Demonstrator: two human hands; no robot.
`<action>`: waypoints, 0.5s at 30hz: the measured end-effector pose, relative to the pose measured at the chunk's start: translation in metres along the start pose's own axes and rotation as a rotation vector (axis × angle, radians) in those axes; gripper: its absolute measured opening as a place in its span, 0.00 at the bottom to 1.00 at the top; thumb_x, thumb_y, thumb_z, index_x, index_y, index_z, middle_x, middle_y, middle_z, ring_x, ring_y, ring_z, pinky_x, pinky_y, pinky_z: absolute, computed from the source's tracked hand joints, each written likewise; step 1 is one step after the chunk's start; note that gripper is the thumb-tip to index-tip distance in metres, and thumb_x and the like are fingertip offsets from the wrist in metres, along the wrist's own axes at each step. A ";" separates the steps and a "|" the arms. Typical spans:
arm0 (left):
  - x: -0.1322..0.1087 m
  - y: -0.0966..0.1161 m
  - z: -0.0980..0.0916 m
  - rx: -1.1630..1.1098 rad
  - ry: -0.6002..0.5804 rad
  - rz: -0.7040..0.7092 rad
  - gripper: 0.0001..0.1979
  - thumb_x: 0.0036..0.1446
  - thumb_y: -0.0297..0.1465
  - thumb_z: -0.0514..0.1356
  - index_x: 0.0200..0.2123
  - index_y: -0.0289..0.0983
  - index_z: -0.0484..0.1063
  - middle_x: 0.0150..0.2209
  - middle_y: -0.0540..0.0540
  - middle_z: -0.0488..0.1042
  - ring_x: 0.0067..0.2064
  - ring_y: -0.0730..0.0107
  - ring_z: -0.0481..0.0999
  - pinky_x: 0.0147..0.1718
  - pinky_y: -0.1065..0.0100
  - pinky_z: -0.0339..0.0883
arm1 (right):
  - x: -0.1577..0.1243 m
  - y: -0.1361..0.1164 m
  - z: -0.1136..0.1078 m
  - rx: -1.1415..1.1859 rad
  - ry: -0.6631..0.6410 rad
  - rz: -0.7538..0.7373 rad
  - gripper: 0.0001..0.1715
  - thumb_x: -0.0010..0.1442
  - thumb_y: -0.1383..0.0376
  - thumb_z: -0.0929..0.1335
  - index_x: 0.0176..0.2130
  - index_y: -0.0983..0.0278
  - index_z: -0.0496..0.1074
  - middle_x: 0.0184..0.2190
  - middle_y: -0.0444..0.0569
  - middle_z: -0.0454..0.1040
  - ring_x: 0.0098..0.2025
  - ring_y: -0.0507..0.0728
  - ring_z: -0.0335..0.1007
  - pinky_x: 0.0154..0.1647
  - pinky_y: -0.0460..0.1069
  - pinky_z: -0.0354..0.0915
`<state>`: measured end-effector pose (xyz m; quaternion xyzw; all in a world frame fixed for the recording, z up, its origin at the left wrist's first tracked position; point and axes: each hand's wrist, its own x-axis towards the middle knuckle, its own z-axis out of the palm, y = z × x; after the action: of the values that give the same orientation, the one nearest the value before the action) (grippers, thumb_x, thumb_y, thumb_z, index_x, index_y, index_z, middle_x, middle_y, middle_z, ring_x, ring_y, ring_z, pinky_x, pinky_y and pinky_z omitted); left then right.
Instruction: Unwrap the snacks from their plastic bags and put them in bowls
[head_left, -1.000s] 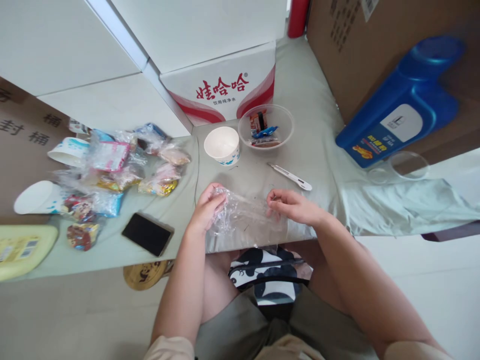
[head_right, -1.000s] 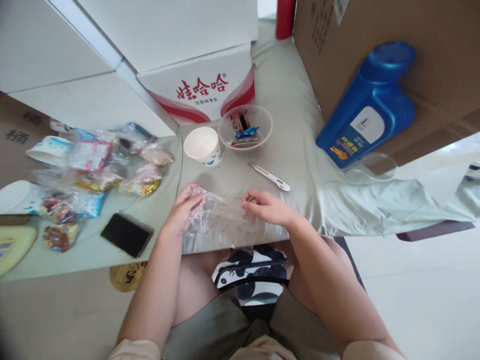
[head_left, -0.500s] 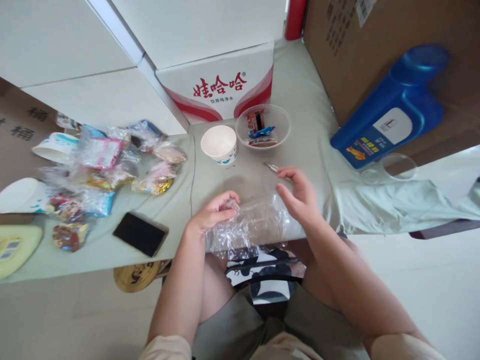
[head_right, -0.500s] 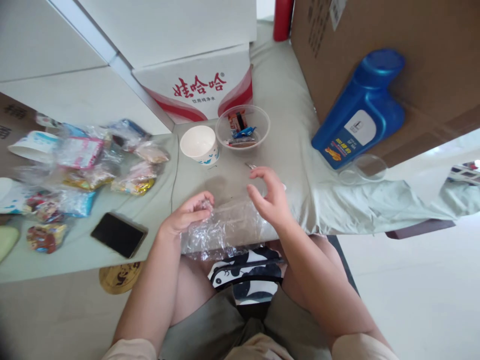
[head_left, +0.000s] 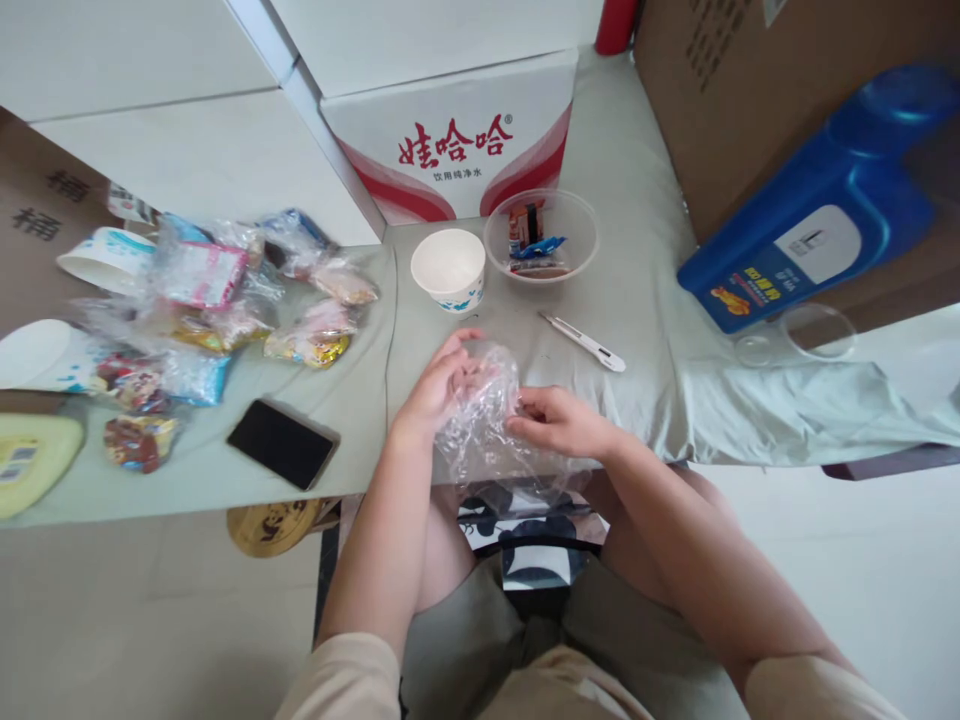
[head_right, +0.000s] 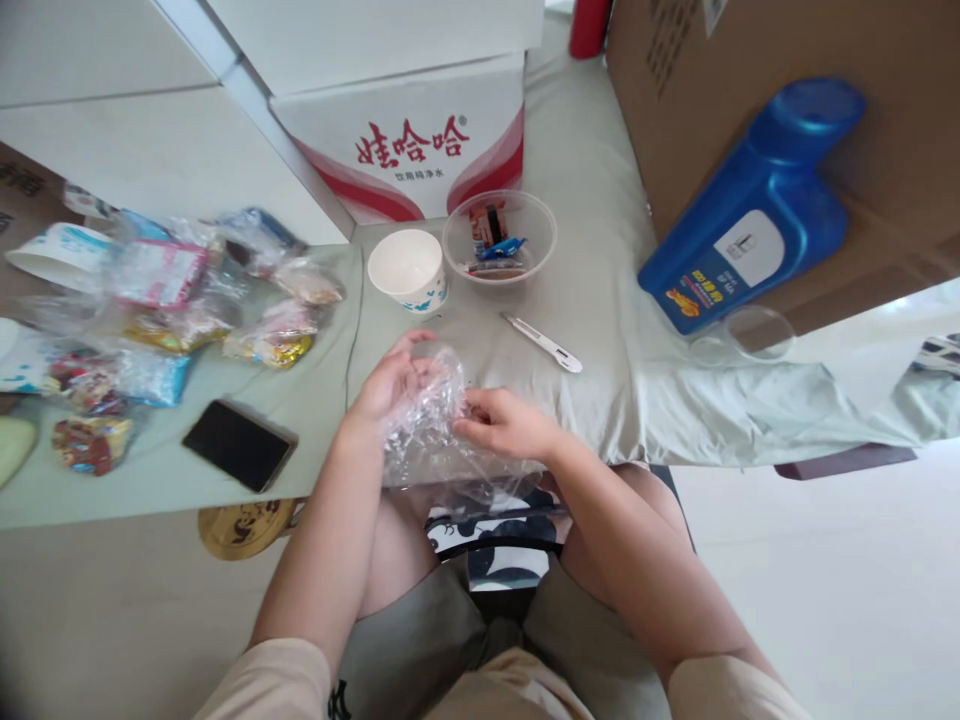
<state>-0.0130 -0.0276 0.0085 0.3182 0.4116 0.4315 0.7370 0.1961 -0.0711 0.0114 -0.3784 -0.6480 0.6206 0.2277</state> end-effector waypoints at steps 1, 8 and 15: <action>0.002 0.001 0.000 -0.035 0.065 0.073 0.28 0.45 0.44 0.73 0.47 0.41 0.69 0.32 0.47 0.81 0.35 0.64 0.82 0.32 0.69 0.74 | 0.000 -0.001 0.000 0.086 0.032 0.011 0.15 0.62 0.53 0.68 0.32 0.61 0.66 0.19 0.37 0.63 0.20 0.48 0.58 0.22 0.45 0.55; 0.002 -0.006 0.013 -0.195 0.069 0.037 0.33 0.47 0.57 0.67 0.48 0.39 0.74 0.57 0.37 0.78 0.58 0.50 0.79 0.48 0.58 0.77 | 0.012 -0.003 0.000 0.328 0.517 -0.059 0.18 0.60 0.49 0.68 0.34 0.59 0.61 0.17 0.36 0.67 0.18 0.49 0.63 0.22 0.46 0.62; 0.004 -0.010 0.014 0.005 -0.121 -0.266 0.30 0.38 0.43 0.77 0.43 0.36 0.77 0.44 0.35 0.84 0.36 0.57 0.85 0.25 0.69 0.74 | 0.016 0.000 -0.006 0.354 0.568 0.036 0.16 0.57 0.54 0.67 0.42 0.59 0.65 0.16 0.34 0.68 0.18 0.50 0.63 0.22 0.47 0.63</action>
<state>0.0047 -0.0297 0.0049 0.2880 0.4060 0.3091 0.8104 0.1910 -0.0552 0.0096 -0.5023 -0.4339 0.5972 0.4503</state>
